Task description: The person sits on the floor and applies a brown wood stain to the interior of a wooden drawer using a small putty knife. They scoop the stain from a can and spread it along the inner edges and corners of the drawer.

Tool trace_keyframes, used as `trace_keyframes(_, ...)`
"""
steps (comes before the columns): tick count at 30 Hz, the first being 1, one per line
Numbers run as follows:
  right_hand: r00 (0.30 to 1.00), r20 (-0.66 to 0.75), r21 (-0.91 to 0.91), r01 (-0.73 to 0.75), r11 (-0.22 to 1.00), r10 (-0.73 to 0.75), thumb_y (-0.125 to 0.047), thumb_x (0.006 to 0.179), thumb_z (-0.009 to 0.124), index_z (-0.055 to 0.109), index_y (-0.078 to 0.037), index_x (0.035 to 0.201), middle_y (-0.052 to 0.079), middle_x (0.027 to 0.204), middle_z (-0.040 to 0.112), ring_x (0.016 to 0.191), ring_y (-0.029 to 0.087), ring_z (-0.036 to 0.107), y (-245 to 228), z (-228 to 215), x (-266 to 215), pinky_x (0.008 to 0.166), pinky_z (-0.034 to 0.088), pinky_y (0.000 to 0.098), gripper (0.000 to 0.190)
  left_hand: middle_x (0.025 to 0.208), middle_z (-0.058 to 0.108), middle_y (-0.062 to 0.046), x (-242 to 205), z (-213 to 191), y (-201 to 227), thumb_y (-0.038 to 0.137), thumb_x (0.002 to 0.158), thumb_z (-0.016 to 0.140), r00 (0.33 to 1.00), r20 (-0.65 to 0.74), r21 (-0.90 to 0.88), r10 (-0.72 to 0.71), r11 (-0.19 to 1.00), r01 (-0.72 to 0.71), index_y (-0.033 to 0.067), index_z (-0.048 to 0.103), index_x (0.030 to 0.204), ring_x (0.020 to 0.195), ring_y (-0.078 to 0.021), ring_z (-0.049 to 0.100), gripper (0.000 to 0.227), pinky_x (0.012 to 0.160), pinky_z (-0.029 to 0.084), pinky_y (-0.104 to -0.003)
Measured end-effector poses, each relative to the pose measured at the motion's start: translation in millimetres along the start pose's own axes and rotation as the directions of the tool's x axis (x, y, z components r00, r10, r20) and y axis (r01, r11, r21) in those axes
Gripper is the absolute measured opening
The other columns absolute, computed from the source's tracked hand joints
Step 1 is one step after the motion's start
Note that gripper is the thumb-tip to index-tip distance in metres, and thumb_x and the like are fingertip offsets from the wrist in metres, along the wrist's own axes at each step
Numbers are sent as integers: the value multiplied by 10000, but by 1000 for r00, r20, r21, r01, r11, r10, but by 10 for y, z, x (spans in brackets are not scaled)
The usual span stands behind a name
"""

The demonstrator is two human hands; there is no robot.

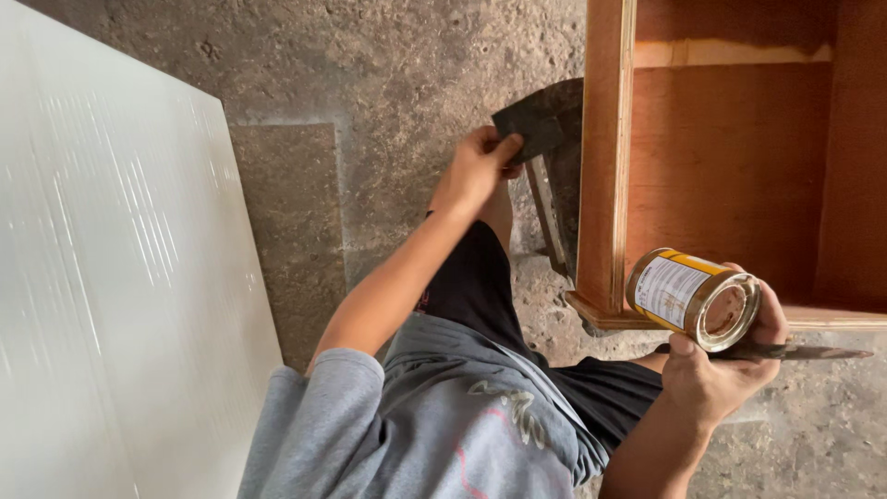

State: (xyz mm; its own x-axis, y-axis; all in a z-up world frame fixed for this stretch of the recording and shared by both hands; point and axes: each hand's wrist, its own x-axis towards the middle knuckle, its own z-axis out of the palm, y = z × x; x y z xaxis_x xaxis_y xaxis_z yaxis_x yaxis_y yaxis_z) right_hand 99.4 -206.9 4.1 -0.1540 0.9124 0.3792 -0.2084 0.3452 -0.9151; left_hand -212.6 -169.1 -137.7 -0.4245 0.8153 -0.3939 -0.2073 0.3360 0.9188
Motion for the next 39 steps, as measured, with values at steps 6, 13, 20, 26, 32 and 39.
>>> trace_keyframes(6, 1000, 12, 20, -24, 1000, 24, -190, 802, 994, 538, 18, 1407, 167, 1371, 655, 1244, 211, 675, -45, 78, 29, 1101, 596, 326, 786, 792, 695, -93, -80, -127, -309, 239, 1057, 586, 986, -153, -406, 69, 905, -127, -16, 645, 1041, 629, -161, 671, 263, 555, 555, -296)
trace_keyframes(13, 999, 18, -13, -50, 999, 50, -217, 765, 1005, 533, 17, 1377, 155, 1298, 653, 1167, 213, 673, -66, 112, 54, 1034, 605, 324, 807, 935, 668, -87, -148, 342, -939, 192, 1084, 534, 999, -46, -633, 3, 773, -31, -2, 584, 1217, 731, -173, 685, 240, 651, 616, -354)
trace_keyframes(20, 997, -64, -130, -52, 990, 44, -284, 837, 994, 452, 23, 1373, 163, 1354, 604, 1254, 227, 656, -20, 94, -56, 1122, 582, 322, 821, 975, 660, -60, -401, 323, -776, 207, 1095, 546, 998, -57, -718, 36, 692, -66, 21, 582, 1184, 803, -163, 666, 209, 726, 610, -351)
trace_keyframes(26, 1000, -5, -200, 6, 980, -7, -306, 877, 984, 484, 42, 1423, 154, 1330, 621, 1166, 198, 630, -6, 61, -21, 1082, 573, 308, 818, 1037, 678, -103, -606, 304, -466, 217, 1083, 520, 998, 54, -705, 26, 709, 20, 46, 571, 1166, 873, -196, 701, 196, 788, 625, -373)
trace_keyframes(32, 997, -30, -112, -74, 991, 71, -266, 736, 986, 549, 33, 1327, 167, 1245, 663, 1136, 219, 698, -72, 85, 12, 1034, 602, 328, 793, 1081, 663, -93, -660, 370, -385, 222, 1069, 526, 996, 77, -719, -39, 690, 82, 52, 571, 1170, 945, -202, 690, 202, 808, 617, -390)
trace_keyframes(39, 998, -50, -127, -50, 991, 44, -160, 817, 954, 547, 72, 1430, 170, 1335, 661, 1226, 203, 666, 122, -156, -65, 1143, 570, 302, 772, 1021, 666, -112, -647, 414, -702, 180, 1029, 587, 996, 49, -605, -76, 791, 90, -22, 602, 1135, 907, -216, 678, 229, 720, 622, -392)
